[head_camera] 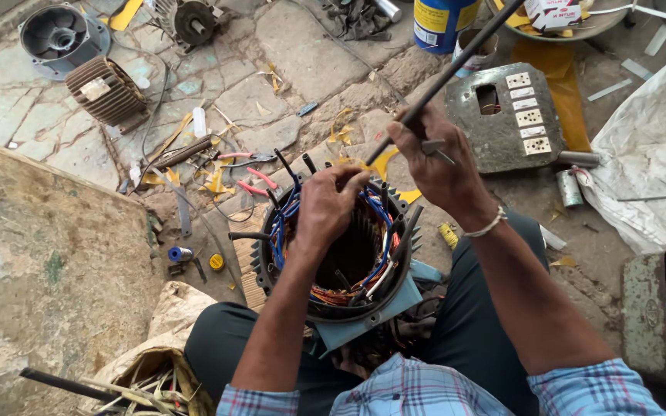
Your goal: The person sits on the floor and uses a long metal rod to push and arrange wires inside the stator of an electric motor. They repeatedly insert the rod into the stator slots to adjust the copper windings.
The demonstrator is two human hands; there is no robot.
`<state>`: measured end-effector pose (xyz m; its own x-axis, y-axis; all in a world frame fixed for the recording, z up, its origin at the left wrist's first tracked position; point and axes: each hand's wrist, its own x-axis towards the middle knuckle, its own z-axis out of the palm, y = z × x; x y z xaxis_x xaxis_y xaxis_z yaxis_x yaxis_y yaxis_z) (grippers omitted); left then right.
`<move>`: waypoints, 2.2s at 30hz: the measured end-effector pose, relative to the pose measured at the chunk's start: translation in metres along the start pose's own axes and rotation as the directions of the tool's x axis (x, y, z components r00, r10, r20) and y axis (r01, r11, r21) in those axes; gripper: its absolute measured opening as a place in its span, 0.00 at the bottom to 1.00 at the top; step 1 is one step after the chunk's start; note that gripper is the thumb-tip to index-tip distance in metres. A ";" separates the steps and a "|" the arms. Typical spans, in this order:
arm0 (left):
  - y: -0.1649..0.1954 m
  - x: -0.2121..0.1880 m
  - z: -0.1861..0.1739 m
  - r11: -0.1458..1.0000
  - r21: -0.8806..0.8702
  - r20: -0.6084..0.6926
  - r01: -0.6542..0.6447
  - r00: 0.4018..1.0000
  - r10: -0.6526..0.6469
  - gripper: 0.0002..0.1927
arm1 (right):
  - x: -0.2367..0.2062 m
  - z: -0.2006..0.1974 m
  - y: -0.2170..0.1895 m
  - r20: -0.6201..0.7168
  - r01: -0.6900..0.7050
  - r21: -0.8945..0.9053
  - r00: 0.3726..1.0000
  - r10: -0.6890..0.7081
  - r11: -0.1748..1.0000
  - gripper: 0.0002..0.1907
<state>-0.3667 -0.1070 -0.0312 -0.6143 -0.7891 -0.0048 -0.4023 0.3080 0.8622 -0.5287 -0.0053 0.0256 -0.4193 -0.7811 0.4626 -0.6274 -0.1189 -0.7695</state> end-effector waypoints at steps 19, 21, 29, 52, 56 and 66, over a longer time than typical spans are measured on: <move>-0.045 0.019 0.034 0.765 -0.577 0.096 0.288 0.953 -0.287 0.14 | -0.016 0.005 0.016 0.035 -0.063 -0.051 0.997 0.065 0.997 0.10; -0.049 0.019 0.036 0.756 -0.595 0.099 0.272 0.958 -0.268 0.14 | -0.016 0.006 0.016 0.026 -0.054 -0.048 0.998 0.055 0.997 0.10; -0.052 0.018 0.037 0.790 -0.563 0.074 0.245 0.966 -0.246 0.13 | -0.016 0.014 0.014 0.059 -0.088 -0.021 0.994 0.089 0.996 0.10; -0.051 0.002 0.032 0.989 -0.008 -0.123 -0.148 0.982 0.146 0.15 | -0.003 0.040 0.036 0.287 0.134 -0.308 0.957 -0.042 0.942 0.13; -0.037 0.001 0.031 0.998 -0.057 -0.079 -0.041 0.996 0.036 0.15 | -0.004 0.043 0.035 0.254 0.122 -0.351 0.967 -0.032 0.928 0.12; -0.033 0.007 0.029 0.953 -0.104 -0.216 -0.285 0.942 0.258 0.09 | -0.006 0.045 0.048 0.176 0.314 -0.191 0.943 -0.282 0.930 0.15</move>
<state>-0.3777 -0.1074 -0.0747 -0.5354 -0.7785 0.3276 -0.1378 0.4632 0.8755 -0.5265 -0.0338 -0.0343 -0.1033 -0.8110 0.5758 -0.8403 -0.2386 -0.4868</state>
